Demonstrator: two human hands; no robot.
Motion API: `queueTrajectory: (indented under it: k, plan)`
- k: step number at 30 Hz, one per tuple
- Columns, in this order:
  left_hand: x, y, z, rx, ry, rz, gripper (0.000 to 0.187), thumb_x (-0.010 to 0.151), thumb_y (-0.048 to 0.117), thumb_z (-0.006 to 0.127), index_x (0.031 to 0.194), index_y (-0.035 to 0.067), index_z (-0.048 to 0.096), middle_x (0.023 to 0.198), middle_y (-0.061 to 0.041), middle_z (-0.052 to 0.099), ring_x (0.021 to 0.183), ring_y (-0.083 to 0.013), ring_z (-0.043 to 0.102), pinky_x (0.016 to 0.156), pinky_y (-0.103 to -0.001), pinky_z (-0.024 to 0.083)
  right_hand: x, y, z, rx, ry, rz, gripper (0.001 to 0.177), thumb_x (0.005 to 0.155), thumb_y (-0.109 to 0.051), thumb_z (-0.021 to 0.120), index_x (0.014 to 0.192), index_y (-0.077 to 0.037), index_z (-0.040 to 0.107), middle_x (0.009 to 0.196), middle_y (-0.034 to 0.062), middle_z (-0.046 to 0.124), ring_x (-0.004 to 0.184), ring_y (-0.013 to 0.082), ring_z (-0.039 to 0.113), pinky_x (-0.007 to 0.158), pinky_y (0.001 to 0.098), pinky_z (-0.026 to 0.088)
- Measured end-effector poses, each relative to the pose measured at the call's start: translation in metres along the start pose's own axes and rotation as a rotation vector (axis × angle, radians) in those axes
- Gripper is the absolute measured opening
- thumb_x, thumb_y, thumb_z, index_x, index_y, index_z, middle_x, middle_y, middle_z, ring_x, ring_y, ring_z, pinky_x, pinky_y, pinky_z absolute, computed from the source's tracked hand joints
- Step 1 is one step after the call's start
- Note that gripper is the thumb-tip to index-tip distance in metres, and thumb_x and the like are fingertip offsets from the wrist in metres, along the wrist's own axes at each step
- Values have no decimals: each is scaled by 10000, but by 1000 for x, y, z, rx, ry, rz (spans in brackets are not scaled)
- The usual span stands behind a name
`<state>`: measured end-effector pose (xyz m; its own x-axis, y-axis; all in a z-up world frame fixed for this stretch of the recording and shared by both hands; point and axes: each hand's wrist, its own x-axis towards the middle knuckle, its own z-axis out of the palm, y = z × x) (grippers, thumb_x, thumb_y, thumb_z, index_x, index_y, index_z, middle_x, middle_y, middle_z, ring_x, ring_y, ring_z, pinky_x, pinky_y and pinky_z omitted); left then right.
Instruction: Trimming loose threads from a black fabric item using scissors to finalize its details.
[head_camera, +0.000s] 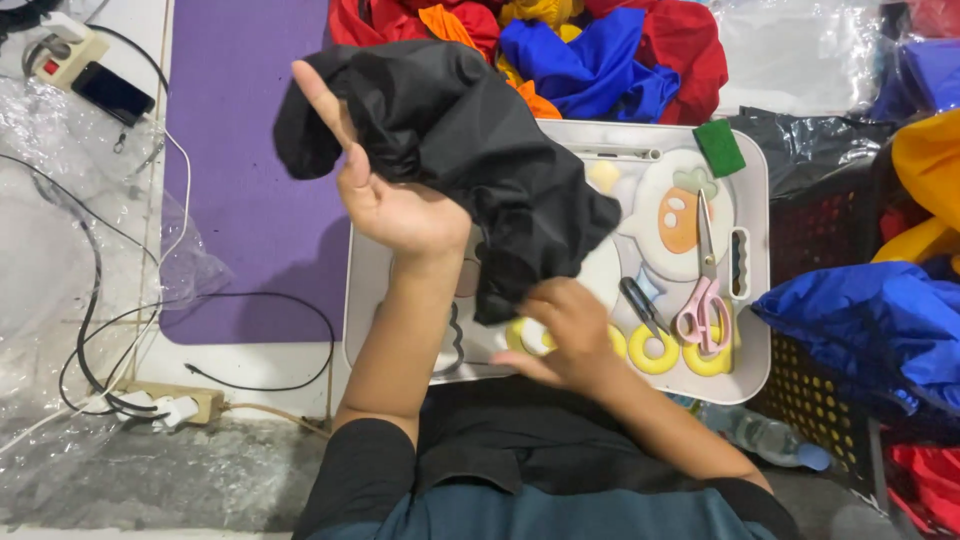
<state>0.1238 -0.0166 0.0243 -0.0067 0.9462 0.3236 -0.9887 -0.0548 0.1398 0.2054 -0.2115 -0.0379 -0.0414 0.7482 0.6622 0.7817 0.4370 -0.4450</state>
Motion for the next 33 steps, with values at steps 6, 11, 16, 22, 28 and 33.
queueTrajectory:
  k: [6,11,16,22,28,33]
  plan:
    - [-20,-10,9,68,-178,17,892,1049,135,561,1770,275,55,1596,-107,555,1465,-317,570,1344,-538,387,4,54,36,-365,-106,321,404,861,-219,817,1151,-36,603,968,202,542,834,418,553,687,483,443]
    - [-14,-14,-11,172,-250,16,950,986,182,651,1724,285,62,1422,-118,611,1335,-306,597,1262,-535,439,11,60,33,-236,-168,426,599,864,-519,762,1244,-88,594,1073,138,558,953,341,563,818,442,438]
    - [4,-16,-17,496,-323,206,1027,970,363,647,1716,228,-46,1446,65,463,1371,-92,481,1377,-392,283,-6,108,42,-255,-68,454,201,828,-172,651,790,-44,501,769,162,521,715,432,531,623,536,375]
    - [32,30,-31,1012,-318,-66,795,1260,266,629,1754,339,11,1908,35,42,1865,-186,91,1641,-426,59,6,112,-56,823,616,906,207,785,-56,523,949,-153,603,843,-4,567,803,95,545,752,223,446]
    - [1,45,-54,1344,-432,-781,1048,954,461,723,1627,203,-39,1728,-161,238,1606,-267,230,1287,-368,147,15,62,-120,48,407,659,346,979,151,684,1236,-23,532,1173,126,548,1003,192,578,888,265,482]
    - [-29,68,-27,1844,-939,-1260,1100,952,469,655,1602,36,-120,1715,-165,-111,1596,-281,-58,1268,-435,75,-15,75,-153,-598,187,375,245,1013,219,765,1218,124,670,1114,250,627,945,365,606,791,439,479]
